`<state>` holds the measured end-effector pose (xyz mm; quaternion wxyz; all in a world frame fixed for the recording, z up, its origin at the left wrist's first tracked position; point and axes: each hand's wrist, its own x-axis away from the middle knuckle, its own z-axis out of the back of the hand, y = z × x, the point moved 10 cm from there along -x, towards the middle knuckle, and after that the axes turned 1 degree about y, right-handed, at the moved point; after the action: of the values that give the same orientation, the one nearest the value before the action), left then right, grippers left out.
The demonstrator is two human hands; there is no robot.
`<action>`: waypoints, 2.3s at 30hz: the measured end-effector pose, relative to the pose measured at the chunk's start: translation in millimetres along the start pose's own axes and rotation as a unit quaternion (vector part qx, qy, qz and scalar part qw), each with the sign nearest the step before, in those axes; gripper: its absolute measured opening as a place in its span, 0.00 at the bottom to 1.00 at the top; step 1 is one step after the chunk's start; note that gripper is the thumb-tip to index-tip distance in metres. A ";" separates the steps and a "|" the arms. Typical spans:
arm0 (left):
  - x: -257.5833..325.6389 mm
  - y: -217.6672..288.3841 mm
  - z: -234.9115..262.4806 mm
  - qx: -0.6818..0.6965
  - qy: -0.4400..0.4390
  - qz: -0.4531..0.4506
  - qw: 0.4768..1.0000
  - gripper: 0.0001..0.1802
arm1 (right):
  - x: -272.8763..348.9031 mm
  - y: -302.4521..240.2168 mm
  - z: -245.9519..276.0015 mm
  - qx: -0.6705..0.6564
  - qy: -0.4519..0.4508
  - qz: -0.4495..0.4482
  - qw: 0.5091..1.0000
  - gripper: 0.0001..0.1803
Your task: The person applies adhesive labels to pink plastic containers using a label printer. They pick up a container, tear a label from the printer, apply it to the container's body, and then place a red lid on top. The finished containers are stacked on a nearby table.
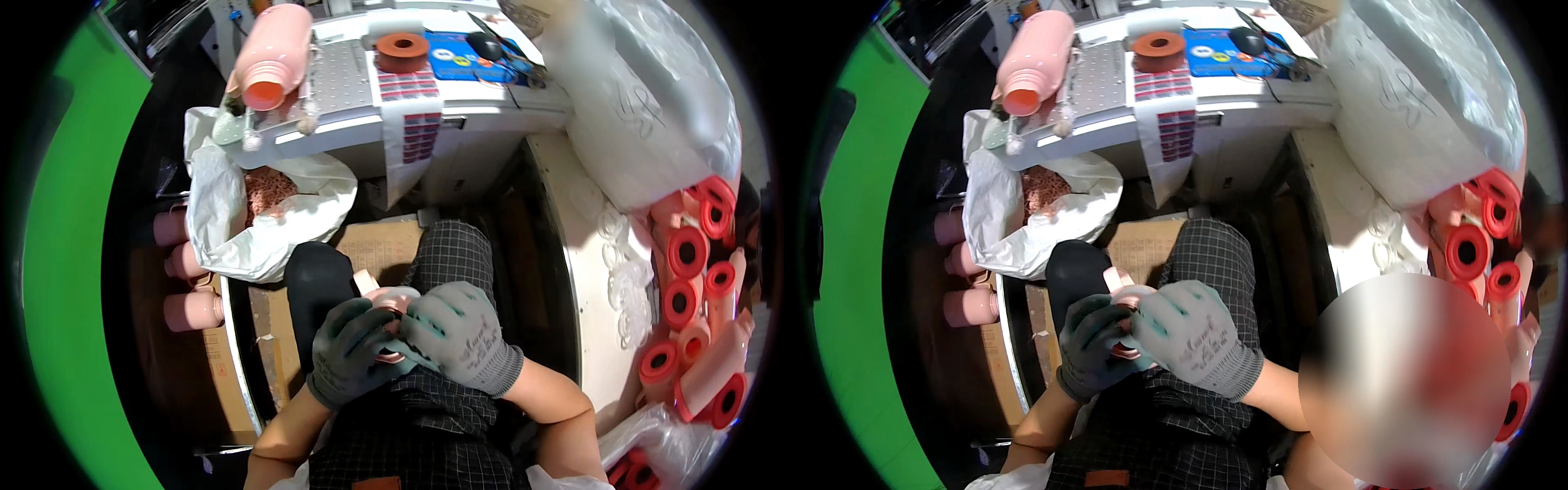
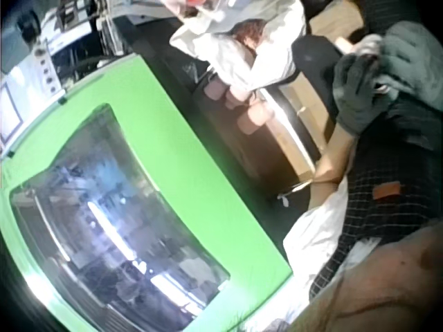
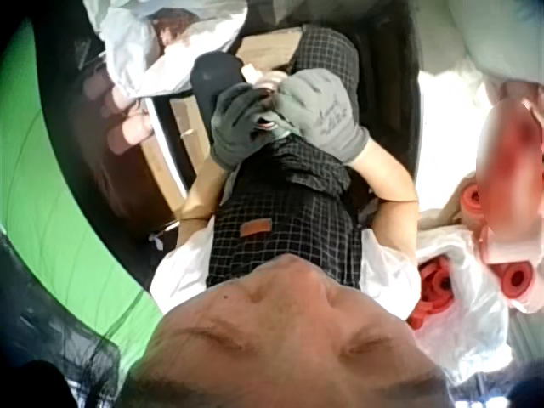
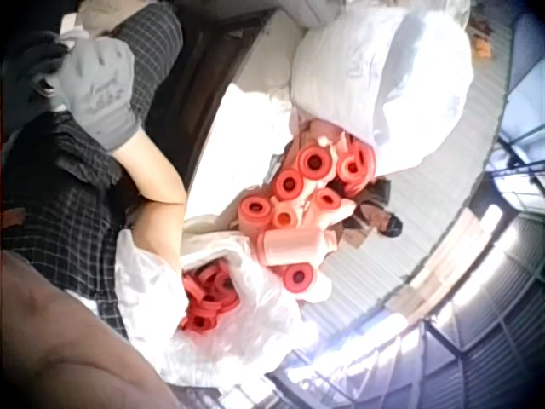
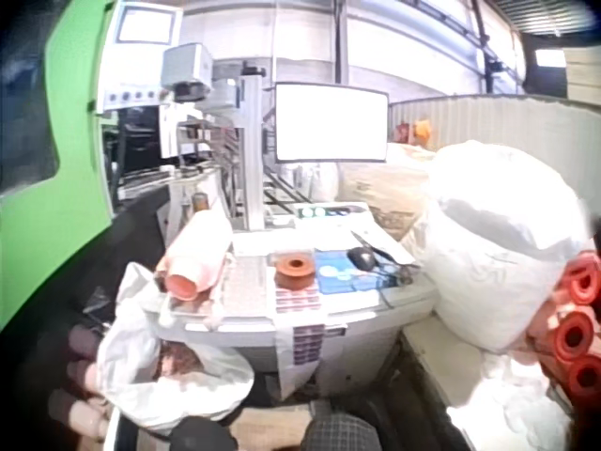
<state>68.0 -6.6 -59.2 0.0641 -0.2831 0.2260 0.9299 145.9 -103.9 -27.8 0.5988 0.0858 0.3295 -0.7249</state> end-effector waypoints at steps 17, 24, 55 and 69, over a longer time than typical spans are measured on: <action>-9.8 -1.4 14.9 -0.101 -0.039 0.009 0.994 0.17 | 16.4 -16.8 -47.1 0.000 -0.100 0.006 0.995 0.15; -40.5 3.8 8.2 -0.211 -0.107 0.008 0.972 0.13 | 13.0 -19.9 -41.1 0.041 -0.079 0.048 0.995 0.12; -123.5 -225.0 -145.9 0.409 0.053 0.412 0.812 0.42 | 266.3 98.5 107.5 -0.240 0.423 -0.463 0.741 0.57; -228.0 -227.3 -127.4 0.297 0.108 0.233 0.920 0.36 | 242.0 106.2 59.8 -0.151 0.228 -0.470 0.840 0.72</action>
<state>377.1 139.4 -113.8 -0.0981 -0.2887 0.5573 0.7723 195.4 -342.0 -147.3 0.1004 -0.0083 0.5628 -0.8205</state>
